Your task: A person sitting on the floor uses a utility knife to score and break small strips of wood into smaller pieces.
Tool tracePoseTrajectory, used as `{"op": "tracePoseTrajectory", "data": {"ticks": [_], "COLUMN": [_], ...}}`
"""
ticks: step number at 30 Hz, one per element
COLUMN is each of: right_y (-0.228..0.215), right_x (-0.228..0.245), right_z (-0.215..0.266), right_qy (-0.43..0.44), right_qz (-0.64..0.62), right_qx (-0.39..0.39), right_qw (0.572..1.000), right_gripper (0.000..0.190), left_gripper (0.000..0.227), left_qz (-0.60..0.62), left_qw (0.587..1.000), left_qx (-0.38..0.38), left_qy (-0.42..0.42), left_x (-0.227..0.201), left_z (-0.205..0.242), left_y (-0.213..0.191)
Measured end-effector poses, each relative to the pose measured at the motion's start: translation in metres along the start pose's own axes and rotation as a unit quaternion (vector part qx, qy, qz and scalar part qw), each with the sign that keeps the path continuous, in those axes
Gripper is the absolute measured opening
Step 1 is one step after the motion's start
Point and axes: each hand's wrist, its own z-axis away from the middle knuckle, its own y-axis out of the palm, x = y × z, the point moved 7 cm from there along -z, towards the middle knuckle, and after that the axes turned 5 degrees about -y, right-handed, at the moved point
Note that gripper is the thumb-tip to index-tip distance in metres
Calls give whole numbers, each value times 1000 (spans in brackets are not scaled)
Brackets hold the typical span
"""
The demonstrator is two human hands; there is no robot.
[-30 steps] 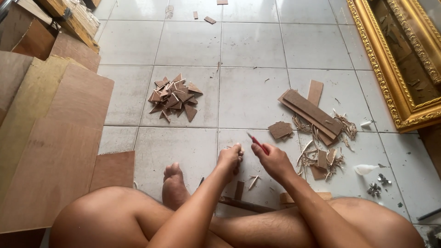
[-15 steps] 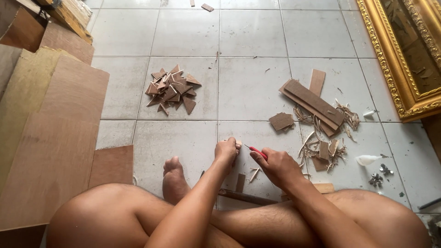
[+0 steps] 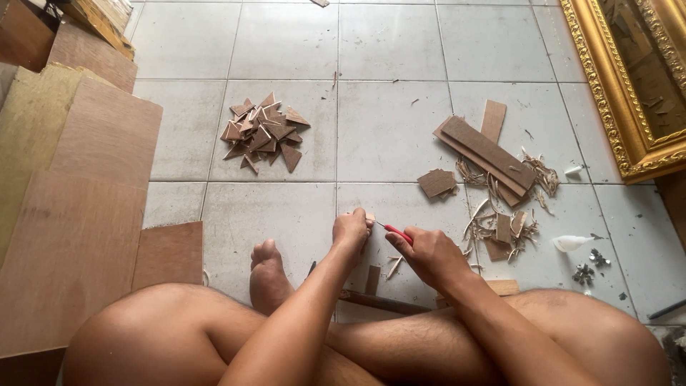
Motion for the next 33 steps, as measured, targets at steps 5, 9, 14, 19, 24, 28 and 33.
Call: {"op": "tracePoseTrajectory", "data": {"ticks": [5,9,14,19,24,28,33], "right_y": [2,2,-1,3,3,7,9], "right_x": [1,-3,4,-1,2,2,6], "right_z": [-1,-3,0,-3,-3,-2,-1], "right_qy": [-2,4,-4,4,0,1,6], "right_qz": [13,-3,12,3,13,10,-1], "right_qx": [25,10,18,11,18,22,28], "right_qw": [1000,1000,1000,1000,1000,1000,1000], "right_gripper": [75,76,76,75,77,75,78], "left_gripper": [36,37,35,37,36,36,38], "left_qz": [-4,-47,-22,-29,-42,-37,-54], "left_qw": [1000,999,1000,1000,999,999,999], "left_qx": [-4,4,2,5,7,-2,-7], "left_qy": [-8,5,-16,-4,-4,-4,0], "left_x": [-3,-1,-2,-5,-3,-8,-11], "left_z": [6,-2,5,11,5,12,18], "left_y": [-2,-2,-1,-6,-4,-6,-9]}}
